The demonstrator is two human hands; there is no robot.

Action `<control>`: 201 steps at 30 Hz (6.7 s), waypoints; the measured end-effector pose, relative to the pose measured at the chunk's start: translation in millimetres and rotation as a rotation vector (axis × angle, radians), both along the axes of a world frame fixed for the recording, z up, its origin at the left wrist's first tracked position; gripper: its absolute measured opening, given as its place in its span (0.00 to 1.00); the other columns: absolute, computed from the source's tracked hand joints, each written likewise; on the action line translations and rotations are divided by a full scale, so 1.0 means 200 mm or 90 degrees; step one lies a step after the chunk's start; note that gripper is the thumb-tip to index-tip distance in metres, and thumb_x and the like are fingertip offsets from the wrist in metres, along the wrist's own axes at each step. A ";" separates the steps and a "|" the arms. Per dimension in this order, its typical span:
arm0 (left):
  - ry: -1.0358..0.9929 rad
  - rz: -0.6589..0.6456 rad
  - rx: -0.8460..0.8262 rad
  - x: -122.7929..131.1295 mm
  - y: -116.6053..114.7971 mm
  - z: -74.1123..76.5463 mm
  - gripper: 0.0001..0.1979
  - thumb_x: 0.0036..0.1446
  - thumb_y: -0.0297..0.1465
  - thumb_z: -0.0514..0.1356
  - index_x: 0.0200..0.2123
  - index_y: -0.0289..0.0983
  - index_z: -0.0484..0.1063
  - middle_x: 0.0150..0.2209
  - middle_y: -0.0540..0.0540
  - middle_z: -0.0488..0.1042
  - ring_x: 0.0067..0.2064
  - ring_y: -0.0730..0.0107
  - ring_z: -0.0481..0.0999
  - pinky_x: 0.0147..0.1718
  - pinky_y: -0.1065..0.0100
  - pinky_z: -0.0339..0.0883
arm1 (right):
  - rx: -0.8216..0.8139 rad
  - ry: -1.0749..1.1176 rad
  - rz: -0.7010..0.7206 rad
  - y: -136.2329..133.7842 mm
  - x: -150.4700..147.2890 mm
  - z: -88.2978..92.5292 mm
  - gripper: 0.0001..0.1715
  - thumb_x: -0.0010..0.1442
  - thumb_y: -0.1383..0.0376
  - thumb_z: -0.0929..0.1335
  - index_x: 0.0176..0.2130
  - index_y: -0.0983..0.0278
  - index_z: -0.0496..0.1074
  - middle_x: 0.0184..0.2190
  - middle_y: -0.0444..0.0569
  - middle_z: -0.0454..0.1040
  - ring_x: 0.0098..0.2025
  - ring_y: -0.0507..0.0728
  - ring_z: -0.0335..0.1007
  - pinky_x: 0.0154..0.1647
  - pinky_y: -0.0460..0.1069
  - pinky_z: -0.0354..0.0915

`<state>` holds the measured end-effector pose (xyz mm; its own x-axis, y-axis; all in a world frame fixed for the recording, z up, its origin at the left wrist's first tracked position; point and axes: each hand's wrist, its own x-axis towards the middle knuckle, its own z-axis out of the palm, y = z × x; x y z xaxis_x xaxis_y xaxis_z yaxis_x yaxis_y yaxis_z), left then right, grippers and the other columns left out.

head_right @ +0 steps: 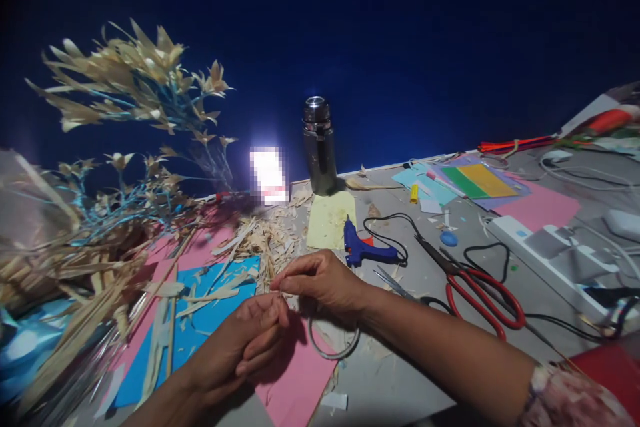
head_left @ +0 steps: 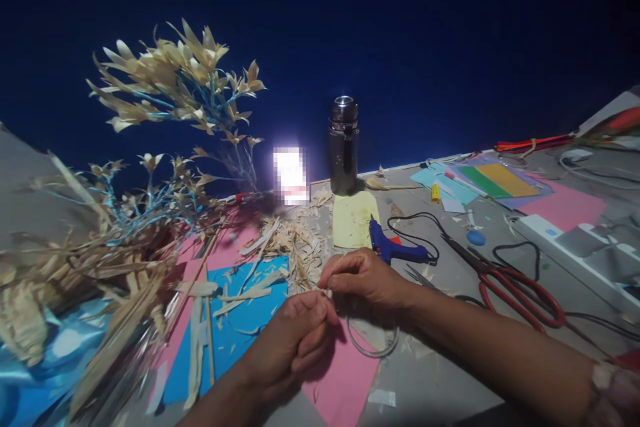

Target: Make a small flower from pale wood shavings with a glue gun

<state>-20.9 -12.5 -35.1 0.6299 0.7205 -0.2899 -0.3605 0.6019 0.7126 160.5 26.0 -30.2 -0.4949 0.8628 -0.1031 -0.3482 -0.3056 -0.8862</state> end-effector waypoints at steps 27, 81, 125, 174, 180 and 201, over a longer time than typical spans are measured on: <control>0.091 -0.013 0.016 0.00 -0.01 -0.03 0.18 0.55 0.43 0.70 0.28 0.32 0.78 0.10 0.57 0.59 0.10 0.84 0.51 0.11 0.78 0.40 | -0.118 0.094 -0.308 0.16 0.08 0.05 0.29 0.36 0.53 0.84 0.24 0.66 0.69 0.21 0.41 0.70 0.20 0.44 0.51 0.16 0.39 0.44; 0.255 0.319 0.157 -0.03 0.08 0.06 0.15 0.50 0.39 0.71 0.31 0.35 0.72 0.16 0.53 0.73 0.14 0.79 0.65 0.13 0.78 0.53 | -0.114 -0.163 0.032 0.00 0.00 0.00 0.18 0.45 0.58 0.79 0.29 0.67 0.74 0.18 0.42 0.73 0.16 0.46 0.61 0.15 0.41 0.49; 0.207 0.475 0.153 -0.11 0.15 0.04 0.16 0.54 0.38 0.70 0.26 0.36 0.68 0.17 0.56 0.66 0.15 0.83 0.57 0.15 0.79 0.51 | 0.105 -0.290 0.032 0.01 0.02 0.02 0.17 0.57 0.56 0.69 0.25 0.66 0.73 0.17 0.42 0.71 0.19 0.48 0.62 0.20 0.42 0.53; 0.042 0.433 -0.076 0.06 -0.05 0.04 0.19 0.39 0.33 0.79 0.29 0.29 0.77 0.18 0.60 0.56 0.17 0.90 0.49 0.15 0.83 0.49 | 0.354 -0.351 0.074 -0.13 -0.04 0.00 0.20 0.65 0.64 0.64 0.23 0.64 0.71 0.20 0.44 0.73 0.24 0.51 0.70 0.30 0.45 0.63; 0.079 0.467 -0.046 0.08 -0.07 0.07 0.22 0.34 0.34 0.80 0.29 0.31 0.77 0.17 0.60 0.59 0.16 0.90 0.49 0.14 0.83 0.48 | 0.258 -0.278 0.092 -0.13 -0.04 0.00 0.20 0.64 0.61 0.65 0.23 0.65 0.74 0.21 0.45 0.74 0.24 0.51 0.69 0.29 0.45 0.63; 0.109 0.472 -0.006 0.08 -0.08 0.04 0.21 0.43 0.40 0.77 0.35 0.32 0.78 0.14 0.62 0.55 0.17 0.84 0.50 0.18 0.77 0.52 | 0.107 -0.247 0.134 -0.13 -0.04 -0.01 0.15 0.58 0.66 0.66 0.26 0.68 0.78 0.20 0.45 0.74 0.19 0.48 0.63 0.19 0.42 0.55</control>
<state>-4.7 -29.0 -27.3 -0.0725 0.9344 -0.3486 -0.5583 0.2516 0.7905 152.4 0.5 -32.7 -0.6128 0.7687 -0.1830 0.0728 -0.1757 -0.9818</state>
